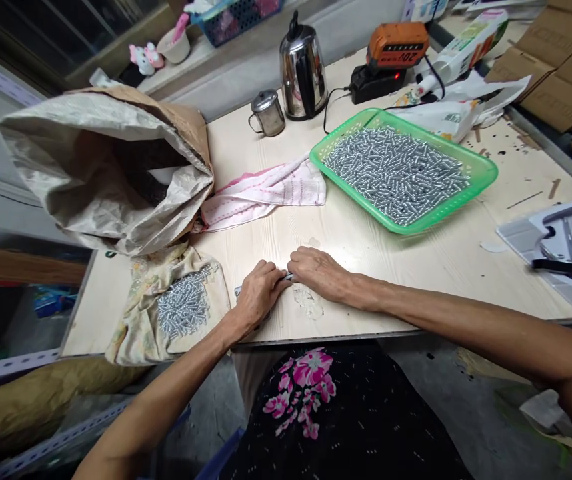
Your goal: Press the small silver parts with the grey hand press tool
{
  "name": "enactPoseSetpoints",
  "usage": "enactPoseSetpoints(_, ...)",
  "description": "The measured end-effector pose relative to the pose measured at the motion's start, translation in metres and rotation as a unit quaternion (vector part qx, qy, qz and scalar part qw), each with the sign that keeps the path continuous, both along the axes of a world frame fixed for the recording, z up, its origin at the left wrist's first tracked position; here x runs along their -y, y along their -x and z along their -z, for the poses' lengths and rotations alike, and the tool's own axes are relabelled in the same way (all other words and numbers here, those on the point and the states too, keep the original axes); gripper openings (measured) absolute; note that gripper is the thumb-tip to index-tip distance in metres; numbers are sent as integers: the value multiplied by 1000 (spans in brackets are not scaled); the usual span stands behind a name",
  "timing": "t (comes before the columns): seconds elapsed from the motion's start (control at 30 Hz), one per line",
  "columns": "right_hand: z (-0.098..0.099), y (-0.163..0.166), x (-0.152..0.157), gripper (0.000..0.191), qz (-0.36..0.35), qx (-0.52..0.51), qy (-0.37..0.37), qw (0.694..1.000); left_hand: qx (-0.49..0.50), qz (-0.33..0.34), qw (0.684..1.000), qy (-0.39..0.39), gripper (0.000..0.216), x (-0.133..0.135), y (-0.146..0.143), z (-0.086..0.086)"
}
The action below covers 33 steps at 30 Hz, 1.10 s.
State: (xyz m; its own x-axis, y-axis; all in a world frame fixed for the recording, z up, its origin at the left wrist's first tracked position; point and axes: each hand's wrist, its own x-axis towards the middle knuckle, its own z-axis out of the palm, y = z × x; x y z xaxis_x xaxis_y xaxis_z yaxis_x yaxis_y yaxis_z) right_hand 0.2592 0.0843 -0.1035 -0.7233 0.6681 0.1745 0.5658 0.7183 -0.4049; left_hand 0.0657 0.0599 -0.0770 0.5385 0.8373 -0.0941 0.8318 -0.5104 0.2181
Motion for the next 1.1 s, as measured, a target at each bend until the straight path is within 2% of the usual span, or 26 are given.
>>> enactPoseSetpoints(0.03,-1,-3,-2,19,-3,-7,2,1000,0,-12,1000,-8,21,3,0,0)
enactPoseSetpoints(0.07,-1,-6,-4,24,-11,-15,3,1000,5,-28,999,-23,27,7,1,1)
enactPoseSetpoints(0.13,-3,-13,-11,50,-32,-30,7,999,29,-49,997,-60,46,19,1,3)
enactPoseSetpoints(0.17,-3,-16,-15,57,-37,-34,10,999,43,-48,995,-76,52,27,0,5)
enactPoseSetpoints(0.23,-5,-17,-21,52,-26,-29,10,999,66,-30,994,-87,56,45,-4,10)
enactPoseSetpoints(0.37,-6,1,-36,32,-8,7,-15,1000,83,-5,995,-51,60,72,-16,17)
enactPoseSetpoints(0.5,-12,26,-61,20,14,56,-33,998,105,-11,994,-17,64,79,-22,18)
enactPoseSetpoints(0.6,-28,39,-73,17,44,74,-51,995,119,-8,993,-14,65,79,-21,18)
enactPoseSetpoints(0.67,-40,49,-67,20,11,70,-69,995,125,-6,992,-17,68,79,-19,20)
enactPoseSetpoints(0.73,-48,63,-50,20,-84,48,-54,994,133,-7,991,-14,70,81,-19,22)
enactPoseSetpoints(0.83,-43,88,-15,4,-216,-58,82,971,136,-27,990,12,66,84,-19,28)
enactPoseSetpoints(0.93,-21,108,10,16,-223,-149,183,946,129,-59,989,34,61,86,-21,33)
enactPoseSetpoints(1.03,-2,121,15,15,-234,-158,184,942,128,-64,989,37,58,90,-21,34)
enactPoseSetpoints(1.1,0,126,11,11,-272,-141,158,939,132,-46,990,33,52,97,-19,30)
